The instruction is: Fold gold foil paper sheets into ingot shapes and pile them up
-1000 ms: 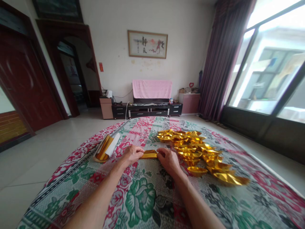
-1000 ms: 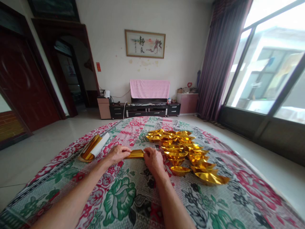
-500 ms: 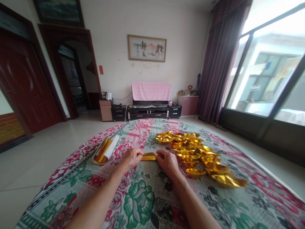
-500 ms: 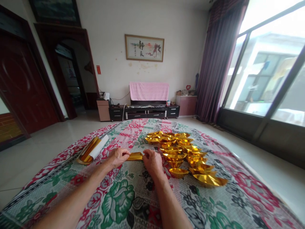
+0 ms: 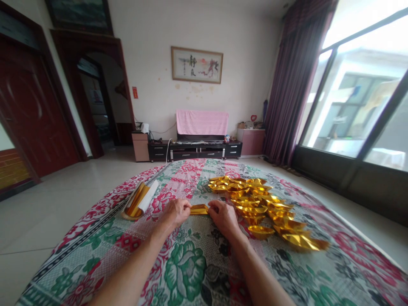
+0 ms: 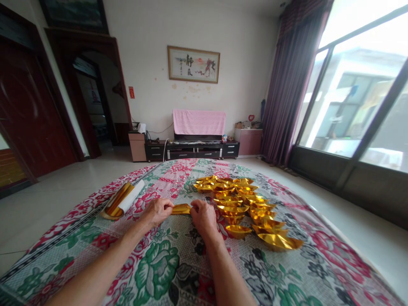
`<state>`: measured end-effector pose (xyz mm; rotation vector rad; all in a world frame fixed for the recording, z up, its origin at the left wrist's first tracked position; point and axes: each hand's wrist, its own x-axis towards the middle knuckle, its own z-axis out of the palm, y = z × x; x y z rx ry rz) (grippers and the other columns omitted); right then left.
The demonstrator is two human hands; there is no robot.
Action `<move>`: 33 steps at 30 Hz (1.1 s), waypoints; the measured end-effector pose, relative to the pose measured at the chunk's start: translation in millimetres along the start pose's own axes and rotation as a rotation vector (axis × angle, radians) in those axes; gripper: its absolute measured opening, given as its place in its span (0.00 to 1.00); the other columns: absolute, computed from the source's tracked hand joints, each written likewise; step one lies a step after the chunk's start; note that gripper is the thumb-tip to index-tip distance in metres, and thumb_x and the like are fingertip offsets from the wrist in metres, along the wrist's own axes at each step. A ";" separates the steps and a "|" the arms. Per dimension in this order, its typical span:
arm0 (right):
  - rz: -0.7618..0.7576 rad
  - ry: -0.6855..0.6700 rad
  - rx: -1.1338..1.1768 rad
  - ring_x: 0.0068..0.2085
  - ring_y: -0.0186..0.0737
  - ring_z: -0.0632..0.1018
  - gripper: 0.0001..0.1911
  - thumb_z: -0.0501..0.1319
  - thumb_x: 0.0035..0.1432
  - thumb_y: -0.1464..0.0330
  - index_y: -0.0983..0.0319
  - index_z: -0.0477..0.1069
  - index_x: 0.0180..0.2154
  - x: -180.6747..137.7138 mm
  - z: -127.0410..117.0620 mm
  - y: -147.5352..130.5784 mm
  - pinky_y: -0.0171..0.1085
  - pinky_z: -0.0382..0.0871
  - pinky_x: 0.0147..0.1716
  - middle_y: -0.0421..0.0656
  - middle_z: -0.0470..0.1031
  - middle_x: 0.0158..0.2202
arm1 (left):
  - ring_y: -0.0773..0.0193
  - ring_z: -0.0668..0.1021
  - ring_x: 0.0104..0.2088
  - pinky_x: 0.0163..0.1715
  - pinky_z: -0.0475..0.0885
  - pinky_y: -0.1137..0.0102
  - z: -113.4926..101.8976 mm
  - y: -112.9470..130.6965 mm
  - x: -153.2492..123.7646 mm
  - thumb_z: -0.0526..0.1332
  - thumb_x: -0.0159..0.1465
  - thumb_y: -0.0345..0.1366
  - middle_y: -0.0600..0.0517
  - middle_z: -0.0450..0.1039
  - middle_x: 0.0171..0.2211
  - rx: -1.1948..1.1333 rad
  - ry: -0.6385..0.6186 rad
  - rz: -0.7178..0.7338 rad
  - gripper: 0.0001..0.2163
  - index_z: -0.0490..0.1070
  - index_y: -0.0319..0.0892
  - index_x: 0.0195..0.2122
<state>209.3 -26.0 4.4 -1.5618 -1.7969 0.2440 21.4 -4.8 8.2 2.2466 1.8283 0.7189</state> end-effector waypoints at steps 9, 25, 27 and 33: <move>0.014 -0.013 0.001 0.31 0.36 0.76 0.10 0.57 0.49 0.70 0.58 0.75 0.35 2.0 2.2 2.9 0.31 0.63 0.32 0.39 0.77 0.30 | 0.66 0.76 0.32 0.32 0.66 0.74 1.1 0.7 -0.8 0.55 0.54 0.32 0.54 0.78 0.30 -0.006 0.005 -0.009 0.11 0.76 0.47 0.32; -0.003 0.011 -0.114 0.33 0.34 0.71 0.08 0.56 0.54 0.69 0.60 0.72 0.36 -3.4 2.5 -4.0 0.31 0.60 0.33 0.42 0.69 0.36 | 0.64 0.76 0.34 0.32 0.65 0.73 -0.3 4.1 -1.3 0.55 0.55 0.33 0.52 0.77 0.31 0.028 -0.015 -0.055 0.10 0.76 0.46 0.33; -0.007 0.016 -0.127 0.33 0.34 0.71 0.07 0.56 0.54 0.70 0.60 0.71 0.35 -3.5 3.3 -4.2 0.31 0.59 0.34 0.42 0.69 0.36 | 0.65 0.76 0.33 0.31 0.65 0.74 -0.4 4.6 -2.1 0.55 0.55 0.33 0.53 0.77 0.31 0.031 -0.011 -0.053 0.10 0.75 0.46 0.34; -0.064 -0.047 -0.154 0.36 0.34 0.71 0.10 0.52 0.58 0.69 0.58 0.72 0.32 -4.7 3.3 -5.4 0.30 0.58 0.34 0.41 0.69 0.34 | 0.66 0.74 0.31 0.31 0.64 0.74 0.8 5.3 -6.1 0.53 0.56 0.30 0.54 0.74 0.31 0.048 0.036 0.059 0.11 0.71 0.47 0.38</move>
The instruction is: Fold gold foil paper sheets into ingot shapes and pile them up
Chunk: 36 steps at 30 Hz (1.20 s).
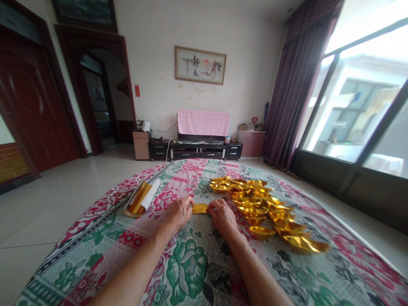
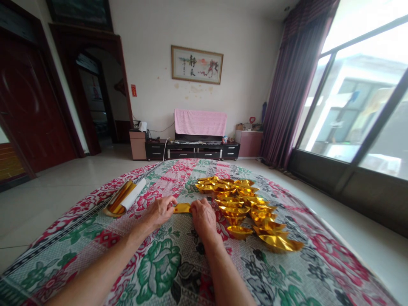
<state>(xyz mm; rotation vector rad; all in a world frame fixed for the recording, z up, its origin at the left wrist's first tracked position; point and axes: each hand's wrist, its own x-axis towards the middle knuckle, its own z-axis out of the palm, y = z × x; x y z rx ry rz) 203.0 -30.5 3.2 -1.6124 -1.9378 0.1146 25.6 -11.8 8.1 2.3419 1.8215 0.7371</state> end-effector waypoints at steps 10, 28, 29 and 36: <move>-0.039 0.003 -0.029 0.37 0.34 0.72 0.13 0.51 0.60 0.68 0.58 0.73 0.31 -0.6 -0.6 -0.4 0.30 0.59 0.36 0.43 0.70 0.33 | 0.65 0.74 0.33 0.35 0.65 0.73 0.9 -3.0 -0.5 0.52 0.57 0.31 0.52 0.73 0.33 -0.030 -0.031 0.058 0.12 0.76 0.47 0.32; 0.075 -0.002 -0.088 0.36 0.39 0.72 0.12 0.55 0.54 0.61 0.57 0.72 0.38 6.4 6.7 -4.8 0.34 0.60 0.34 0.44 0.70 0.35 | 0.66 0.73 0.31 0.30 0.63 0.73 -1.8 3.1 0.6 0.58 0.56 0.40 0.52 0.71 0.33 -0.027 -0.060 0.036 0.07 0.73 0.45 0.33; 0.084 -0.013 -0.083 0.36 0.38 0.72 0.12 0.55 0.54 0.61 0.57 0.72 0.38 7.2 6.0 -5.2 0.34 0.60 0.34 0.43 0.70 0.35 | 0.66 0.73 0.31 0.30 0.63 0.73 -1.4 3.1 0.6 0.58 0.57 0.40 0.52 0.71 0.33 -0.024 -0.057 0.036 0.07 0.73 0.45 0.33; 0.161 -0.044 -0.054 0.35 0.39 0.73 0.11 0.57 0.51 0.62 0.60 0.73 0.32 10.5 1.6 -9.5 0.34 0.60 0.33 0.44 0.71 0.34 | 0.66 0.72 0.32 0.32 0.63 0.74 -0.4 4.2 -0.7 0.58 0.57 0.39 0.51 0.70 0.34 0.016 -0.012 0.055 0.07 0.73 0.45 0.33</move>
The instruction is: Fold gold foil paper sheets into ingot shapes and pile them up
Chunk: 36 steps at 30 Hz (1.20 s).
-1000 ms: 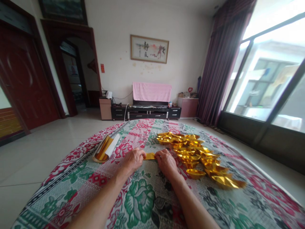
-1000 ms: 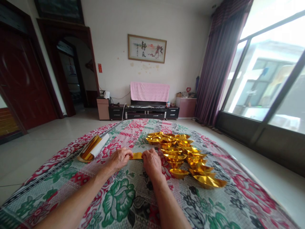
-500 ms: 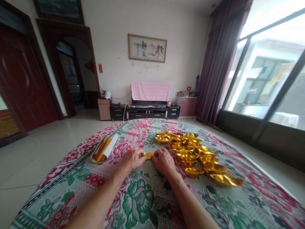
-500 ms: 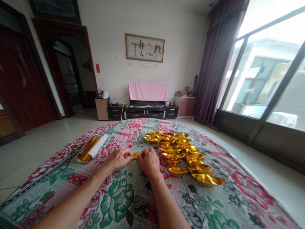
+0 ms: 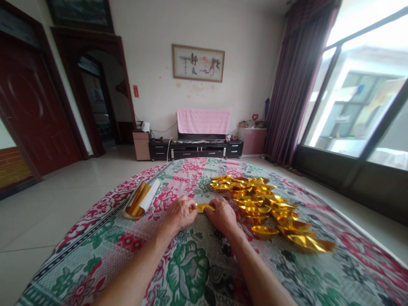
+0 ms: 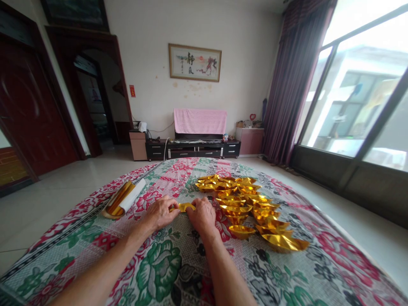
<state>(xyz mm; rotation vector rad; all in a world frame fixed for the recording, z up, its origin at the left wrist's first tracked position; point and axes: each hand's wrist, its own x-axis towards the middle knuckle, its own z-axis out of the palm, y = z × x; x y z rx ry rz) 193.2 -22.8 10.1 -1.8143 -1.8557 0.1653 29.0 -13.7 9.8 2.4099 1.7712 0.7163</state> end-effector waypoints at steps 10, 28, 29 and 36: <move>-0.080 0.026 0.186 0.31 0.36 0.74 0.06 0.58 0.49 0.66 0.60 0.72 0.30 5.0 6.1 3.1 0.31 0.60 0.30 0.40 0.75 0.28 | 0.64 0.71 0.38 0.40 0.64 0.71 5.6 -4.0 0.7 0.60 0.56 0.38 0.51 0.69 0.32 -0.058 0.096 0.123 0.05 0.72 0.43 0.29; -0.189 -0.011 0.558 0.26 0.33 0.69 0.12 0.57 0.50 0.64 0.62 0.75 0.33 9.0 4.9 9.8 0.31 0.60 0.26 0.38 0.73 0.25 | 0.69 0.66 0.24 0.25 0.60 0.75 7.3 -11.3 5.9 0.60 0.52 0.39 0.58 0.63 0.22 -0.455 0.069 0.001 0.20 0.67 0.41 0.47; -0.194 -0.031 0.590 0.25 0.32 0.68 0.12 0.57 0.50 0.64 0.62 0.75 0.33 9.4 5.2 9.9 0.30 0.59 0.25 0.38 0.72 0.24 | 0.70 0.65 0.22 0.23 0.59 0.75 6.1 -11.6 6.6 0.61 0.51 0.40 0.59 0.61 0.21 -0.500 0.035 -0.016 0.20 0.68 0.41 0.45; -0.162 -0.165 0.775 0.22 0.28 0.60 0.10 0.56 0.49 0.65 0.64 0.73 0.28 10.6 3.3 6.8 0.29 0.50 0.20 0.35 0.63 0.20 | 0.71 0.65 0.24 0.25 0.57 0.75 -8.6 -10.4 7.9 0.62 0.49 0.41 0.57 0.66 0.23 -0.817 -0.182 -0.124 0.14 0.73 0.36 0.31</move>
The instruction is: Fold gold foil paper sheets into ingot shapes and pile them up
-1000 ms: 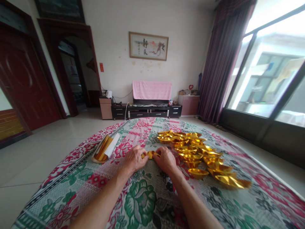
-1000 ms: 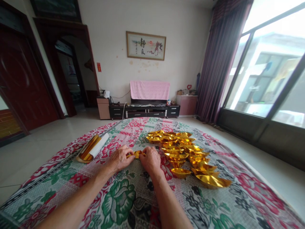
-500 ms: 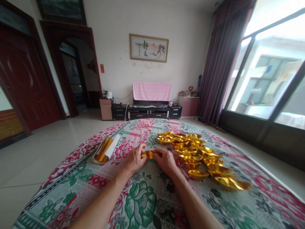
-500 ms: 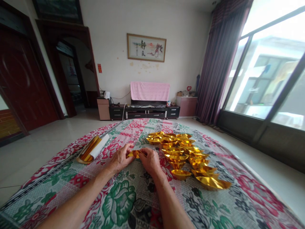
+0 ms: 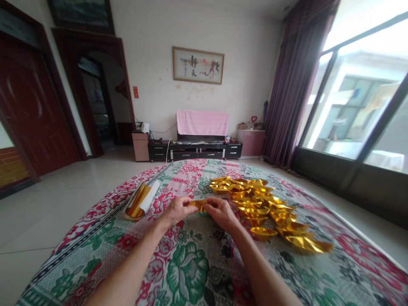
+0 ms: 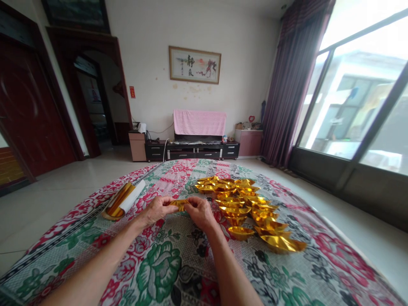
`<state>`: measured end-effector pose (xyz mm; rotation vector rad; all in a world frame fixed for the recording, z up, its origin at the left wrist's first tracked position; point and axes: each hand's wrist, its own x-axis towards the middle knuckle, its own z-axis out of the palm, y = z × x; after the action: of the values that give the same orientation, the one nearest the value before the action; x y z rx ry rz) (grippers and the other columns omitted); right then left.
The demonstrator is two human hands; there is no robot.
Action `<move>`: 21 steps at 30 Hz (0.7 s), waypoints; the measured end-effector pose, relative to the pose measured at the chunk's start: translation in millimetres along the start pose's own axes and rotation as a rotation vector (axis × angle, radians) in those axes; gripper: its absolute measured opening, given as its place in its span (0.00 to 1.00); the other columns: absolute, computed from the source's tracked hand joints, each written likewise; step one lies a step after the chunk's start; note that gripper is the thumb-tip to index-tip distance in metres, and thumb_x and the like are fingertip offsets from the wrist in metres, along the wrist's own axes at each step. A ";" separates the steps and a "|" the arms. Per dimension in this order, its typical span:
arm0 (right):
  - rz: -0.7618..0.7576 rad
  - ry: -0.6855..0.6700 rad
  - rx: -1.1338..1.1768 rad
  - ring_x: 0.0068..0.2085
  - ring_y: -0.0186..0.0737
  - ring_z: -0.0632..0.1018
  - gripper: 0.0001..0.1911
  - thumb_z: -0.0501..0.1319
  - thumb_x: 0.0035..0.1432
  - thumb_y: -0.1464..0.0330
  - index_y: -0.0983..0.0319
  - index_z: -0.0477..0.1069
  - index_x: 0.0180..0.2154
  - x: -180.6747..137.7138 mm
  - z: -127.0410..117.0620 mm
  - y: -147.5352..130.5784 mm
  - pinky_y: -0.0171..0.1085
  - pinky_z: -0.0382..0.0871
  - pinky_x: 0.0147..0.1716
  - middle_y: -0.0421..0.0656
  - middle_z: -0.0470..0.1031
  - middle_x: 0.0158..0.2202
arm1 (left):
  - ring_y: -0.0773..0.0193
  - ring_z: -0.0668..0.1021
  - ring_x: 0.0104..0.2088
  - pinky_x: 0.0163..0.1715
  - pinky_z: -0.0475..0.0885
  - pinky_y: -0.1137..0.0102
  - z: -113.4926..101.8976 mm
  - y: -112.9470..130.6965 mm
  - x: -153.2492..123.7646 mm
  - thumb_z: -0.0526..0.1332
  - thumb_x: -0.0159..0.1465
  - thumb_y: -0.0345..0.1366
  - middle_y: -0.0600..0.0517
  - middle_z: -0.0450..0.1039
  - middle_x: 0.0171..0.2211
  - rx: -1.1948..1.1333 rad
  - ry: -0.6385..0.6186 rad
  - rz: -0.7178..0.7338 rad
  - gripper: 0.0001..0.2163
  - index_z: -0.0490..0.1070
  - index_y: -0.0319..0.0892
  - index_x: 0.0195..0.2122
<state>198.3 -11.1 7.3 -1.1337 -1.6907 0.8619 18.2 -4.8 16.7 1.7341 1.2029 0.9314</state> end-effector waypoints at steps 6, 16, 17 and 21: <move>0.102 0.026 0.084 0.21 0.27 0.60 0.07 0.57 0.46 0.66 0.64 0.70 0.24 0.0 1.4 -6.2 0.29 0.51 0.21 0.34 0.63 0.18 | 0.73 0.60 0.20 0.21 0.53 0.76 -1.5 7.8 -4.4 0.62 0.49 0.43 0.59 0.61 0.18 -0.128 -0.030 -0.089 0.12 0.70 0.37 0.26; 0.131 -0.025 0.185 0.21 0.29 0.65 0.10 0.56 0.48 0.65 0.64 0.71 0.29 -2.1 6.7 -15.7 0.29 0.54 0.21 0.37 0.71 0.21 | 0.72 0.67 0.20 0.20 0.57 0.76 -1.3 5.5 -4.3 0.63 0.48 0.40 0.55 0.69 0.23 -0.268 -0.076 -0.139 0.13 0.70 0.37 0.31; 0.123 -0.019 0.175 0.21 0.28 0.64 0.10 0.56 0.48 0.65 0.64 0.71 0.29 -2.5 6.8 -16.5 0.29 0.54 0.21 0.37 0.70 0.20 | 0.72 0.68 0.21 0.21 0.58 0.76 -1.3 5.9 -4.7 0.63 0.47 0.39 0.54 0.70 0.24 -0.277 -0.088 -0.130 0.13 0.71 0.37 0.32; 0.074 -0.018 0.131 0.20 0.27 0.62 0.07 0.57 0.47 0.67 0.64 0.71 0.25 -3.3 6.8 -15.9 0.28 0.53 0.20 0.36 0.68 0.18 | 0.70 0.69 0.23 0.23 0.61 0.75 -0.3 7.1 -5.6 0.63 0.48 0.40 0.54 0.70 0.24 -0.243 -0.123 -0.132 0.14 0.72 0.36 0.32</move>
<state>187.6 -20.0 18.0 -1.1083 -1.5906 1.0167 18.9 -11.7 22.6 1.4784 1.0639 0.8423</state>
